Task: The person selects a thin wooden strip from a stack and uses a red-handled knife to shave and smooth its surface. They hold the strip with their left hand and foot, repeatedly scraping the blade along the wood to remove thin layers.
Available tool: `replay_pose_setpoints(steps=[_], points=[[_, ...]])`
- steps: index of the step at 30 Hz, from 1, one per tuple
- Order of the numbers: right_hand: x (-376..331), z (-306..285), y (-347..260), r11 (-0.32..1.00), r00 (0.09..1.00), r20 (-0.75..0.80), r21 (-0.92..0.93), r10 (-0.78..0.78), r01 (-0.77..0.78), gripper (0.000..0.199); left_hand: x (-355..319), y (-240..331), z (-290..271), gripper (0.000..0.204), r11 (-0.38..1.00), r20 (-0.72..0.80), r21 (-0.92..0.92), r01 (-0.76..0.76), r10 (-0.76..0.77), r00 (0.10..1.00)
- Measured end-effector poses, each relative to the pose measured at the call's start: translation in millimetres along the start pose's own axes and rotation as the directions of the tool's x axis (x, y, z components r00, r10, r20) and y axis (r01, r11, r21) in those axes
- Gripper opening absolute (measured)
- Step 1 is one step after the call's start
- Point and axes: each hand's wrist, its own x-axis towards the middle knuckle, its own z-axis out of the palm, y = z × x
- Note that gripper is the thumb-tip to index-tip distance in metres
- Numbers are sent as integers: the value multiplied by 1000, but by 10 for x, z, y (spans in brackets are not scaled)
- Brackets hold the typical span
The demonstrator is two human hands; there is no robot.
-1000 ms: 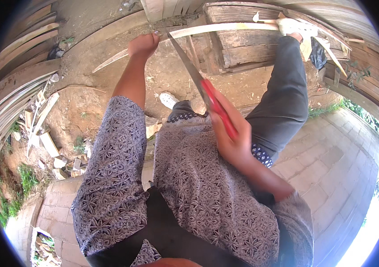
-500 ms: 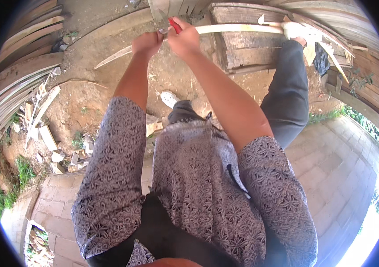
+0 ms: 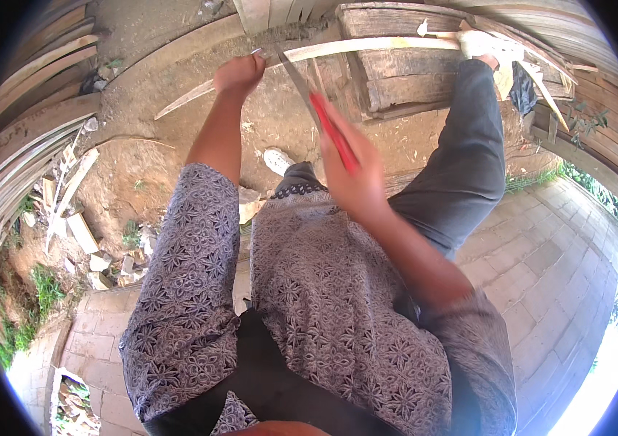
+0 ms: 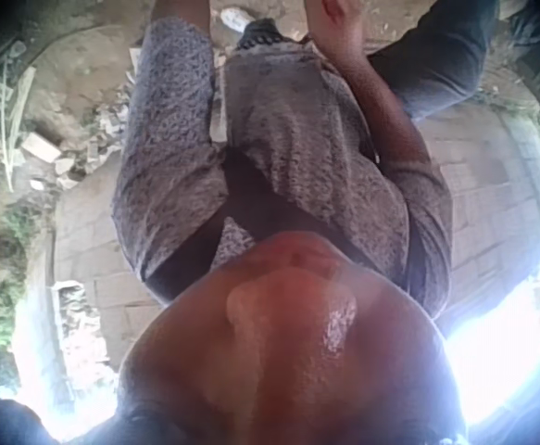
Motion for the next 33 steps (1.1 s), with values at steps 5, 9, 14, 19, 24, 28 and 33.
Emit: replay_pose_setpoints(steps=[5, 9, 14, 19, 24, 28, 33], points=[[1086, 990, 496, 983, 977, -135, 101, 165, -152, 38, -37, 94, -175, 57, 991, -19, 0, -131, 131, 991], [912, 930, 644, 978, 986, -62, 150, 153, -143, 37, -7, 4, -83, 57, 999, 30, 5, -34, 33, 999], [175, 376, 557, 995, 997, -79, 97, -19, 26, 38, 86, 26, -71, 58, 999, 27, 10, -40, 40, 999], [-530, -458, -288, 952, 962, 93, 147, 258, -270, 42, 87, -30, 24, 59, 1000, 11, 0, -29, 29, 1000], [-60, -138, -23, 1000, 1000, 19, -2, 23, -23, 41, 58, -33, 9, 58, 1000, 15, 3, 4, -4, 1000], [1099, 718, 492, 970, 972, -56, 96, 228, -222, 39, 99, 51, -72, 58, 999, 8, -4, -36, 36, 999], [1454, 1003, 785, 955, 958, -88, 138, 274, -261, 42, -7, 62, -88, 58, 999, 9, 11, -40, 40, 999]])
